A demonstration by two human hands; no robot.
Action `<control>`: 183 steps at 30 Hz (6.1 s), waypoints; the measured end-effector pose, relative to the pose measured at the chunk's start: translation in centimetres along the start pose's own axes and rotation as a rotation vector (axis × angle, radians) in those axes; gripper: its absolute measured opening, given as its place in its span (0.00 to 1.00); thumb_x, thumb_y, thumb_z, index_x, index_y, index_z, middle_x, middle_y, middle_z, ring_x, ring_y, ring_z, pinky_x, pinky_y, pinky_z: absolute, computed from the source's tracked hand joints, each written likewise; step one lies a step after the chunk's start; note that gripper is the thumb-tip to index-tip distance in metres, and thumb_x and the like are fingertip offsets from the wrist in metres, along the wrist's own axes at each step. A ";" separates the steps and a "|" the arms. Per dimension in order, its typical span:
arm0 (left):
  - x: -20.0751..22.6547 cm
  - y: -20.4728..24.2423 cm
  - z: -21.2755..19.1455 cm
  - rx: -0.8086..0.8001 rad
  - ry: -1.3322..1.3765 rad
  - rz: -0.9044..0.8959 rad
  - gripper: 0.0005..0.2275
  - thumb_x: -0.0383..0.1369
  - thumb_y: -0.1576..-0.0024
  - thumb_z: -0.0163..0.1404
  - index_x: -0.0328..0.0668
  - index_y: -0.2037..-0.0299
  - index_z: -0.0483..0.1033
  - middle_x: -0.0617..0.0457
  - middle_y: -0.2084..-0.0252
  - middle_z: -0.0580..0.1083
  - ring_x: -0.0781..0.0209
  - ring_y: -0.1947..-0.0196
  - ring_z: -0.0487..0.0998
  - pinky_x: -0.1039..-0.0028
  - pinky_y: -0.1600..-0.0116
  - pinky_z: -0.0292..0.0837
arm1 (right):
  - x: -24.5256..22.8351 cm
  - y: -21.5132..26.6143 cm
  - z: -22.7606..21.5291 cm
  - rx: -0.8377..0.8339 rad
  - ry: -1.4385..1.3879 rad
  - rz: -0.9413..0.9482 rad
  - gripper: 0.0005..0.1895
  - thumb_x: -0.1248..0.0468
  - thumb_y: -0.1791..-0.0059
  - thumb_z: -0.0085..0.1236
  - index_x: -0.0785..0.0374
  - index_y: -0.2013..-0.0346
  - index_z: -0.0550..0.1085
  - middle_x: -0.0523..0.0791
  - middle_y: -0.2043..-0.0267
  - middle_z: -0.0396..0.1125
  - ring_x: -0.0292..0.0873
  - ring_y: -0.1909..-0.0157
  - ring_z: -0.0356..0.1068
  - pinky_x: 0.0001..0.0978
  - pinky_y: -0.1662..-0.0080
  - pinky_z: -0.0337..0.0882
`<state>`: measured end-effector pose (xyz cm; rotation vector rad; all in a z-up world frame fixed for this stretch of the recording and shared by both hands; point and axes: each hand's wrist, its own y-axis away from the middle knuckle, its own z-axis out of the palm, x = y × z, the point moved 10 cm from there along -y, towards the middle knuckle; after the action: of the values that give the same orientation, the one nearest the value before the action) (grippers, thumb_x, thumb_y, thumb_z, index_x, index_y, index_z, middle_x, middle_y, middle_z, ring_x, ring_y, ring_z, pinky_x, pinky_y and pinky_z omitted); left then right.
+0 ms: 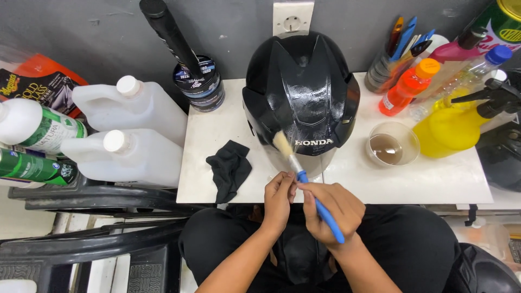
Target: The person uses a paintbrush to apply a clear liquid to the surface of a black motorcycle helmet. They systematically cover the front and sides of the helmet with the liquid.
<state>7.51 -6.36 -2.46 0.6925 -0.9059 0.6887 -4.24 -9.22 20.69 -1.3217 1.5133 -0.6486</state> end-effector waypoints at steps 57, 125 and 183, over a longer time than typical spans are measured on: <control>0.7 -0.6 0.6 0.032 -0.207 0.104 0.14 0.37 0.38 0.46 0.36 0.72 0.74 0.57 0.82 0.61 0.67 0.81 0.60 0.78 0.74 0.55 | 7.0 2.9 -3.3 0.189 0.026 0.217 0.11 0.71 0.47 0.44 0.72 0.66 0.75 0.52 0.72 0.71 0.46 0.74 0.69 0.29 0.72 0.66; 0.9 0.7 3.3 -0.159 -0.291 0.249 0.13 0.33 0.36 0.45 0.34 0.68 0.77 0.58 0.81 0.62 0.70 0.79 0.60 0.80 0.71 0.55 | 6.8 -4.5 -2.7 -0.065 0.101 0.065 0.08 0.72 0.47 0.48 0.69 0.62 0.76 0.46 0.71 0.69 0.43 0.74 0.63 0.31 0.68 0.61; 7.4 -1.1 1.2 0.072 -0.187 0.274 0.07 0.30 0.41 0.54 0.32 0.64 0.80 0.57 0.87 0.60 0.70 0.83 0.61 0.83 0.76 0.58 | 13.4 6.7 -0.5 0.136 -0.337 0.738 0.12 0.61 0.42 0.36 0.61 0.60 0.70 0.45 0.71 0.60 0.41 0.70 0.62 0.33 0.63 0.67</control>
<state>11.06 -6.25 4.20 0.7118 -1.1667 0.9136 -6.39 -20.21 10.72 -0.6424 1.4980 -0.0453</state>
